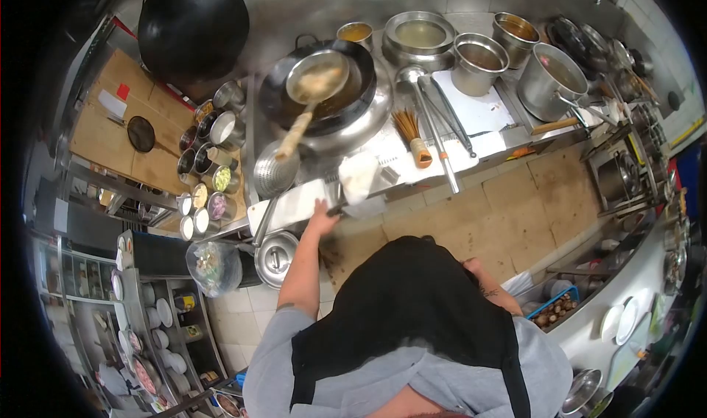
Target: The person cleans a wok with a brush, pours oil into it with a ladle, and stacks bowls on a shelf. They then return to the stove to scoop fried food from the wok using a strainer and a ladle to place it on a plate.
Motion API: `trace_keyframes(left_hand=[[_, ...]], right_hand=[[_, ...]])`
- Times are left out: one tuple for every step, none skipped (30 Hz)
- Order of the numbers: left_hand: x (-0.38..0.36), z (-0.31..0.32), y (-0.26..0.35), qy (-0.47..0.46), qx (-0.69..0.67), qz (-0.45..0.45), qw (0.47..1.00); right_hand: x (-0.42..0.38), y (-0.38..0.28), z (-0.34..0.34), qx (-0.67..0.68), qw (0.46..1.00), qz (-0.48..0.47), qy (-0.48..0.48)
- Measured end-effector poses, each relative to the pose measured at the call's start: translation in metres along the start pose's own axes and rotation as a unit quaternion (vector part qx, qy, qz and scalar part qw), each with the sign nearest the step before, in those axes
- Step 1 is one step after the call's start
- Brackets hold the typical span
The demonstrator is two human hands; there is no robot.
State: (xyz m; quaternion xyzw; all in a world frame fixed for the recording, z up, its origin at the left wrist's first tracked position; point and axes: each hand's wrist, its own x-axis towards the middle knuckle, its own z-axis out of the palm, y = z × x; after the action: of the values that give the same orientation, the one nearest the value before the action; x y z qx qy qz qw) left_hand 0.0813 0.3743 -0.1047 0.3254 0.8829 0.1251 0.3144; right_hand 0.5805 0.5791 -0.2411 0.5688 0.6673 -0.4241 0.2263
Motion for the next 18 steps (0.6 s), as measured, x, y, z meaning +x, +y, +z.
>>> trace_keyframes(left_hand=[[0.001, -0.002, 0.001, -0.005, -0.008, -0.003, 1.000], [0.001, -0.004, 0.002, -0.010, -0.016, -0.005, 1.000], [0.000, -0.006, 0.003, -0.015, -0.025, -0.008, 1.000], [0.001, -0.006, 0.003, -0.018, -0.030, -0.008, 0.999], [0.002, -0.007, 0.002, -0.021, -0.034, -0.008, 0.999], [0.004, -0.008, -0.001, -0.024, -0.039, -0.008, 0.999], [0.006, -0.008, -0.004, -0.026, -0.057, -0.010, 0.998], [0.007, -0.007, -0.007, -0.029, -0.074, -0.012, 0.997], [0.007, -0.007, -0.008, -0.032, -0.090, -0.014, 0.995], [0.007, -0.007, -0.009, -0.034, -0.089, -0.015, 0.995], [0.008, -0.007, -0.009, -0.036, -0.087, -0.015, 0.995], [0.008, -0.008, -0.009, -0.038, -0.086, -0.017, 0.995], [0.008, -0.009, -0.009, -0.042, -0.087, -0.016, 0.995], [0.008, -0.009, -0.010, -0.046, -0.089, -0.016, 0.995], [0.008, -0.010, -0.010, -0.050, -0.090, -0.015, 0.995], [0.009, -0.010, -0.010, -0.053, -0.098, -0.019, 0.994], [0.009, -0.009, -0.010, -0.056, -0.106, -0.022, 0.993], [0.008, -0.009, -0.009, -0.059, -0.114, -0.025, 0.991]], right_hand=[[0.000, -0.002, -0.001, 0.000, 1.000, -0.001, -0.001], [0.000, -0.004, -0.001, -0.001, 1.000, -0.002, -0.002], [0.004, -0.003, 0.000, -0.007, 1.000, -0.010, -0.007], [0.012, -0.002, 0.001, -0.015, 1.000, -0.018, -0.013], [0.018, 0.000, 0.002, -0.023, 0.999, -0.026, -0.019], [0.015, -0.004, 0.000, -0.006, 1.000, -0.021, -0.021], [0.012, -0.008, -0.001, 0.012, 1.000, -0.016, -0.024], [0.009, -0.013, -0.002, 0.030, 0.999, -0.010, -0.026], [0.009, -0.015, -0.001, 0.018, 0.999, -0.012, -0.023], [0.009, -0.017, -0.001, 0.006, 1.000, -0.013, -0.021], [0.009, -0.019, 0.000, -0.006, 1.000, -0.014, -0.018], [0.005, -0.023, -0.001, -0.002, 1.000, -0.010, -0.014], [0.000, -0.025, -0.003, 0.001, 1.000, -0.006, -0.010], [-0.004, -0.028, -0.004, 0.004, 1.000, -0.001, -0.006], [-0.001, -0.026, -0.003, 0.014, 1.000, 0.003, -0.011], [0.002, -0.023, -0.002, 0.025, 1.000, 0.008, -0.016], [0.004, -0.021, 0.000, 0.035, 0.999, 0.012, -0.021], [0.004, -0.020, 0.000, 0.030, 0.999, 0.009, -0.021]])
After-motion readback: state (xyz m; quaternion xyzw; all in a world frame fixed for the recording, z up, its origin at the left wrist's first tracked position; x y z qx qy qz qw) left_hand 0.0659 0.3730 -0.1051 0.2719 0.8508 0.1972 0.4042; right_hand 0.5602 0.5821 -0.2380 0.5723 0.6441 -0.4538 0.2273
